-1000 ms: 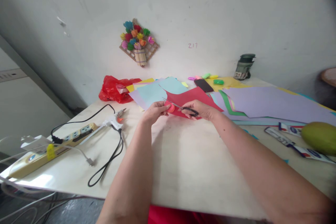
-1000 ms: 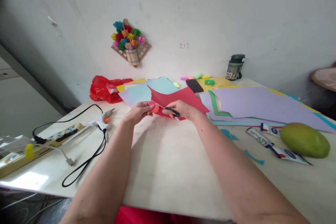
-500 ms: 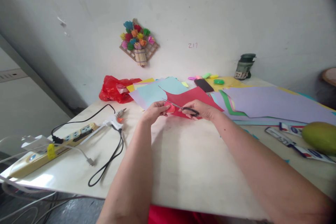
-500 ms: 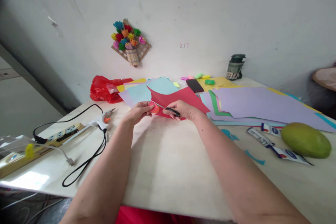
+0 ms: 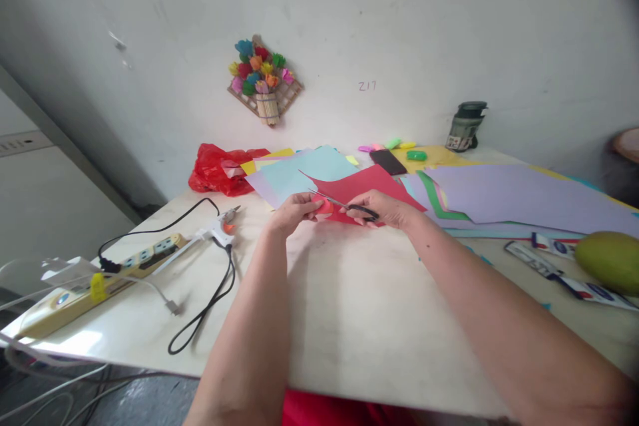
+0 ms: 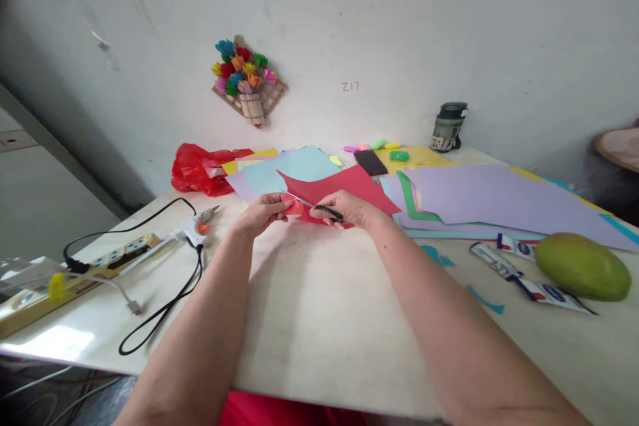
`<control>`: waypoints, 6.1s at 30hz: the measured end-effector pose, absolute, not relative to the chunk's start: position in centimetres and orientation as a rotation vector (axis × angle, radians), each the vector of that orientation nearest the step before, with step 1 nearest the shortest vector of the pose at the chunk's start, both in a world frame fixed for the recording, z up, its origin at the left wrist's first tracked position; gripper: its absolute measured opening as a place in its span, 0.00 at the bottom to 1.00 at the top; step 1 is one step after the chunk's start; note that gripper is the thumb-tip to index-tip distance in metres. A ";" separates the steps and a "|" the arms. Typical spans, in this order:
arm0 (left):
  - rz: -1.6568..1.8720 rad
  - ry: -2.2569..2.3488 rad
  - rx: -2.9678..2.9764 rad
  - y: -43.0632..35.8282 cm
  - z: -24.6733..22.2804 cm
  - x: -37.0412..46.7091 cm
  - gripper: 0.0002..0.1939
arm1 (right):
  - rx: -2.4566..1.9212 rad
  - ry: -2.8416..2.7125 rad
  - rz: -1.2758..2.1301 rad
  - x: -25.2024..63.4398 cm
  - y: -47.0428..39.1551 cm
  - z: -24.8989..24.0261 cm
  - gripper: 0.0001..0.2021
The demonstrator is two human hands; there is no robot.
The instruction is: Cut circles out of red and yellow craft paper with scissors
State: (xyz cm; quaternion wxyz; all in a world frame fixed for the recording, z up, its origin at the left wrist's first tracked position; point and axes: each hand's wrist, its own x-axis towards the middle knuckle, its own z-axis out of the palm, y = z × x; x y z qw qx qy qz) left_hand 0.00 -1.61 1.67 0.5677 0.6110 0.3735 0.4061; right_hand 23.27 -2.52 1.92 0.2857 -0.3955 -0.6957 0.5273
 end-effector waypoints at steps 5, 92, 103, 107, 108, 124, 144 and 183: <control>0.961 0.892 1.399 -1.4 1.4 -0.1 0.16 | -1.082 -1.879 1.379 23.4 -2.5 1.8 0.16; 1.103 0.869 1.301 -1.1 0.5 1.5 0.18 | -1.071 -1.810 1.331 22.8 -2.4 2.0 0.17; 1.092 0.833 1.266 -1.1 0.5 1.6 0.17 | -1.077 -1.844 1.367 23.1 -2.5 2.0 0.14; 1.063 0.814 1.295 -1.1 0.5 1.6 0.17 | -1.066 -1.841 1.382 22.9 -2.8 2.4 0.11; 1.058 0.811 1.298 -1.1 0.6 1.6 0.17 | -1.067 -1.832 1.385 22.8 -2.8 2.5 0.10; 1.046 0.817 1.296 -1.1 0.6 1.7 0.15 | -1.096 -1.820 1.363 22.6 -2.9 2.5 0.09; 1.010 0.780 1.287 -1.1 0.6 1.3 0.16 | -1.097 -1.828 1.355 22.8 -2.6 2.1 0.11; 0.985 0.836 1.095 -1.2 0.6 1.2 0.09 | -1.086 -1.798 1.359 22.6 -2.5 1.7 0.15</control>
